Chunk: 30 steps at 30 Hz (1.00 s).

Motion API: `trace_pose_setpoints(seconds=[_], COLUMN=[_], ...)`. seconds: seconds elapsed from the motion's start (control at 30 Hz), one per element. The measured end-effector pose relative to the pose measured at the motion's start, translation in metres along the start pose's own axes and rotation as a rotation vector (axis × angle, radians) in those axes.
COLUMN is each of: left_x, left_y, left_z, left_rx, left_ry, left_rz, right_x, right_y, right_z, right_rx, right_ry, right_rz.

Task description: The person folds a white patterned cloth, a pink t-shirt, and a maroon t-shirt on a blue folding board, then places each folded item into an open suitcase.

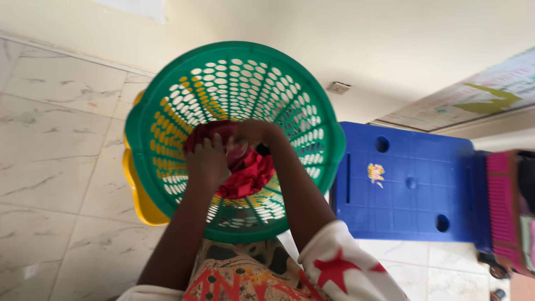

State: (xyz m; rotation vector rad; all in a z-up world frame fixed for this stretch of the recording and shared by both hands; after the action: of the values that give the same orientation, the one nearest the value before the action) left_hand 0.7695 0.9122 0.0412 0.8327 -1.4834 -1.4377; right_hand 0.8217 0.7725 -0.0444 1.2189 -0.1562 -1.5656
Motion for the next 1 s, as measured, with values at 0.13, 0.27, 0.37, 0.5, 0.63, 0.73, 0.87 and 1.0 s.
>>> trace_pose_setpoints(seconds=[0.13, 0.27, 0.37, 0.5, 0.63, 0.73, 0.87, 1.0], left_x=[0.005, 0.017, 0.022, 0.012, 0.001, 0.019, 0.088, 0.182], left_y=[-0.015, -0.002, 0.006, 0.014, 0.035, 0.07, 0.148, 0.213], left_z=[-0.01, -0.011, -0.013, -0.014, -0.012, 0.003, 0.032, 0.077], left_rx=[-0.195, -0.054, -0.098, -0.144, 0.004, 0.171, 0.398, 0.282], left_ry=[-0.035, -0.061, -0.049, -0.033, 0.099, 0.061, -0.338, -0.664], left_rz=[0.054, 0.275, 0.521, 0.43, 0.685, 1.186, 1.26, 1.365], right_x=[-0.099, -0.178, -0.201, -0.186, -0.158, -0.148, -0.174, -0.164], right_y=[0.074, 0.111, 0.133, 0.153, 0.148, 0.127, 0.104, 0.097], right_z=[0.134, 0.232, 0.298, 0.384, 0.4, 0.383, 0.362, 0.381], right_rx=[0.24, 0.396, 0.518, 0.736, 0.95, 0.942, 0.984, 1.083], right_ry=[0.128, 0.327, 0.557, 0.879, 0.606, 0.252, 0.147, 0.221], right_rz=[-0.565, -0.668, -0.677, -0.997, -0.909, -0.835, -0.378, -0.559])
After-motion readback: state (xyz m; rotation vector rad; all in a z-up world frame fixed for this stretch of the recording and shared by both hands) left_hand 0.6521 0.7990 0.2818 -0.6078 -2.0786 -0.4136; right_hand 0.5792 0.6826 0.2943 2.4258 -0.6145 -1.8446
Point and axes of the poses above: each hand's wrist, its own z-axis away from the middle knuckle, its own y-axis out of the back of the hand, x = y × z, the point moved 8 cm from there along -z, towards the middle knuckle, and after that the axes turned 4 degrees about x, right-handed, at the moved point
